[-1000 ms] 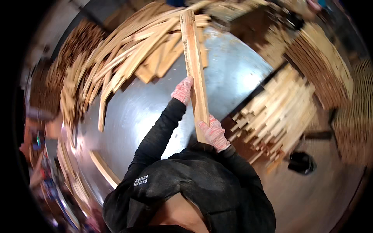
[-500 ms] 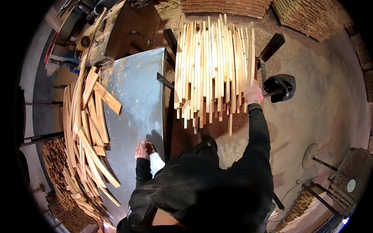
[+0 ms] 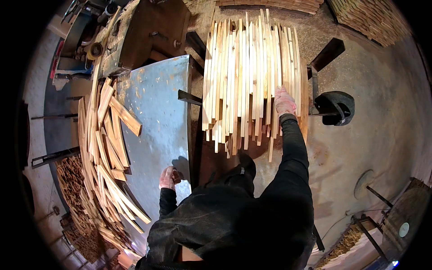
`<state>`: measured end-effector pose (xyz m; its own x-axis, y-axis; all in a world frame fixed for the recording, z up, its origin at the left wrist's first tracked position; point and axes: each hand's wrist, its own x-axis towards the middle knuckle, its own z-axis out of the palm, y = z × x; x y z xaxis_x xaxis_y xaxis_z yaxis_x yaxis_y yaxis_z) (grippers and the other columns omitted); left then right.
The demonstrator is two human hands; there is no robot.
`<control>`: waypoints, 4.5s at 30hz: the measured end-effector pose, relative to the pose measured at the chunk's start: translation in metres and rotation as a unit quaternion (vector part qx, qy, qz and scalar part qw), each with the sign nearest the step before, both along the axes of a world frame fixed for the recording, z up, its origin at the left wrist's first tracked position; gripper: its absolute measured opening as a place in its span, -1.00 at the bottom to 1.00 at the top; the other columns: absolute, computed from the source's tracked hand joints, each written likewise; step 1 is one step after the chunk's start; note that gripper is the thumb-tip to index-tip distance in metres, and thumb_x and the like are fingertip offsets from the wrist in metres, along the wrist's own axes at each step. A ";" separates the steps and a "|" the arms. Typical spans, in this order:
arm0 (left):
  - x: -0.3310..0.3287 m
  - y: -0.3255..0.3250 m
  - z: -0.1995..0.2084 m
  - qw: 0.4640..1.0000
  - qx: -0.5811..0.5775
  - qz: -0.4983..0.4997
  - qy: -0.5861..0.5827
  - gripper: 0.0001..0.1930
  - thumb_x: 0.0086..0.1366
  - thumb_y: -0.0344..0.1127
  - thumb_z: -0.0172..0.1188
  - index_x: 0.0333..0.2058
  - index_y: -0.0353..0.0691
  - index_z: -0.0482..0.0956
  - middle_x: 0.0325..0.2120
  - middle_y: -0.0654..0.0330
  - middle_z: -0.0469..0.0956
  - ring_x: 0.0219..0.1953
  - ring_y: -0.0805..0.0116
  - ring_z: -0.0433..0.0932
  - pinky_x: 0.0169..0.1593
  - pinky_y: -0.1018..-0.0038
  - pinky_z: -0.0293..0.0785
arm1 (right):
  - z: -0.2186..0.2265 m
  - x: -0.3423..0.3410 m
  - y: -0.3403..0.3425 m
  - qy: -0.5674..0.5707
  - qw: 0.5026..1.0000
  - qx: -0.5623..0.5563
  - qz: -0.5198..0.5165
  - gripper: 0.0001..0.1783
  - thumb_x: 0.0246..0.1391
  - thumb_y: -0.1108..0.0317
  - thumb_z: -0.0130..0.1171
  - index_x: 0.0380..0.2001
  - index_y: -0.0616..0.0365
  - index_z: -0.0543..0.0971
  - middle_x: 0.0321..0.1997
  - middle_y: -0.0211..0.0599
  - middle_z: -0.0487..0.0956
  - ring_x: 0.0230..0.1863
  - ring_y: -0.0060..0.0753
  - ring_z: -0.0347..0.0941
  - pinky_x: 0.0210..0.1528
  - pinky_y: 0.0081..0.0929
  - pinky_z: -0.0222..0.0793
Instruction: The person sorts wooden planks on a metal table, picking them up from a pile and arranging them into neat stacks. The person wears pink gloves and handles the wood by hand, occasionally aligning the planks to ensure they are straight.
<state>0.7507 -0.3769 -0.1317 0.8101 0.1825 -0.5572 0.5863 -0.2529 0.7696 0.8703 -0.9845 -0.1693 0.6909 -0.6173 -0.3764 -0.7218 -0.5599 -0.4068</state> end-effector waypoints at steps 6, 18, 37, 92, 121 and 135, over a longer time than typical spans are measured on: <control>0.045 -0.045 0.037 0.996 0.010 -0.081 0.021 -0.62 0.35 -0.03 0.07 -0.19 -0.30 0.54 -0.50 0.25 0.51 -0.47 0.47 0.50 -0.38 0.48 0.46 | -0.102 -0.033 -0.060 -0.016 0.952 -0.210 0.222 -0.66 0.28 0.30 -0.20 -0.09 0.10 0.56 -0.02 -0.07 0.57 -0.01 -0.04 0.50 0.04 -0.25 0.40; -0.071 0.155 0.048 0.904 0.167 0.314 -0.237 -0.44 0.19 -0.21 0.34 0.10 -0.32 0.40 -0.03 -0.06 0.51 0.02 0.18 0.51 0.06 0.34 0.44 | 0.126 0.053 0.358 -0.470 0.662 0.122 0.571 -0.46 0.32 0.11 -0.19 0.30 0.04 0.27 0.22 -0.16 0.44 -0.14 -0.28 0.50 -0.15 -0.39 0.46; -0.283 0.254 0.028 0.880 0.107 0.462 0.033 -0.25 0.01 -0.11 0.37 0.14 -0.31 0.33 -0.09 -0.07 0.54 -0.10 0.14 0.55 0.02 0.32 0.47 | 0.204 0.174 0.954 -0.173 0.387 -0.366 0.828 0.02 -0.15 -0.19 0.30 0.31 0.06 0.19 0.29 -0.07 0.33 0.28 -0.03 0.28 0.27 -0.19 0.21; -0.297 0.090 0.023 0.572 -0.164 0.783 -0.181 -0.54 0.21 -0.36 0.32 0.06 -0.27 0.43 -0.20 0.22 0.58 -0.20 0.39 0.54 -0.11 0.44 0.46 | 0.116 -0.242 0.776 -0.037 0.391 -0.111 0.913 0.19 -0.15 -0.24 0.28 0.36 0.31 0.04 0.22 0.25 0.32 0.19 0.10 0.33 0.16 -0.16 0.27; -0.415 0.111 0.084 0.658 0.261 0.563 0.426 -0.19 0.07 0.06 0.30 0.18 -0.20 0.13 0.12 -0.03 0.38 0.08 -0.09 0.47 0.07 0.02 0.41 | 0.140 -0.049 0.721 -0.157 0.518 -0.052 0.840 0.18 -0.26 0.18 0.35 0.42 0.05 -0.07 0.24 0.09 0.35 0.14 0.14 0.39 0.20 -0.17 0.31; -0.289 0.197 0.199 0.931 0.195 0.134 0.277 -0.15 0.08 0.23 0.30 0.16 -0.32 0.36 -0.10 -0.11 0.58 -0.03 0.06 0.56 0.08 0.27 0.44 | 0.197 -0.065 0.777 -0.382 0.098 0.067 0.917 -0.39 0.07 0.17 0.17 0.18 0.12 0.39 0.10 -0.25 0.51 0.14 -0.16 0.42 0.17 -0.20 0.35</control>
